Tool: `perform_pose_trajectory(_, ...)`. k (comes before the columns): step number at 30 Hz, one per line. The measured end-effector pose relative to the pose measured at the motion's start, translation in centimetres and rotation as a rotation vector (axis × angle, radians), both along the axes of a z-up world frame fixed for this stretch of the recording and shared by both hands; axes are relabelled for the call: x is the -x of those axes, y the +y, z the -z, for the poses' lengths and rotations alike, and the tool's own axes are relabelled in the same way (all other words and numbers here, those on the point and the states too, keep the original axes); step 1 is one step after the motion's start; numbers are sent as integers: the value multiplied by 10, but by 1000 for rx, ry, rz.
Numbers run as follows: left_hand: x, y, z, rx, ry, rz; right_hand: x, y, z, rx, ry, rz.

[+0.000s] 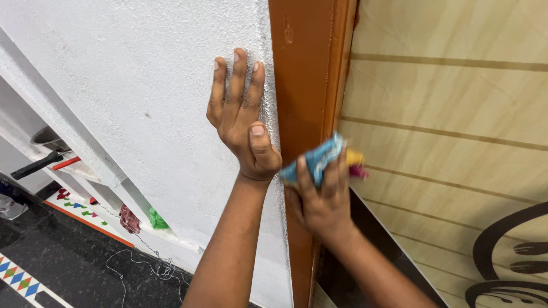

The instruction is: The person wipes the bottom edge and frame of a wooden door using a multi-colored cloth. They clean the horizontal bottom trim and then move to the vertical side frame, wiping it thoroughly.

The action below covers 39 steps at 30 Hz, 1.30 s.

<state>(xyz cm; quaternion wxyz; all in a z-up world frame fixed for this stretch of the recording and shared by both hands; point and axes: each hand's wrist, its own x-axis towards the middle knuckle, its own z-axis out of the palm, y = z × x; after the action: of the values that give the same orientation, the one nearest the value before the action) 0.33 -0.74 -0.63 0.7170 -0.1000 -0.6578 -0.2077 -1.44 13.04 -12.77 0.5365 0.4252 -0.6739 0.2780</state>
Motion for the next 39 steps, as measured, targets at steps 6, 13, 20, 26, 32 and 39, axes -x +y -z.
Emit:
perform_pose_trajectory(6, -4, 0, 0, -2, -23, 0, 16, -2, -114, 14, 15, 40)
perform_pose_trajectory(13, -3, 0, 0, -7, -17, -17, 17, -9, -127, 66, 15, 80)
perform_pose_trajectory(20, 1, 1, 0, -1, 20, -51, 4, -8, -11, 67, -2, 14)
perform_pose_trajectory(26, 3, 1, 0, 4, 15, -82, 2, -3, 69, 2, 23, 12)
perform_pose_trajectory(32, 2, 2, -1, 5, 26, -76, -1, 9, 13, -80, 38, 32)
perform_pose_trajectory(39, 1, 2, 0, -7, 12, -72, 7, 9, -93, -58, 41, 63)
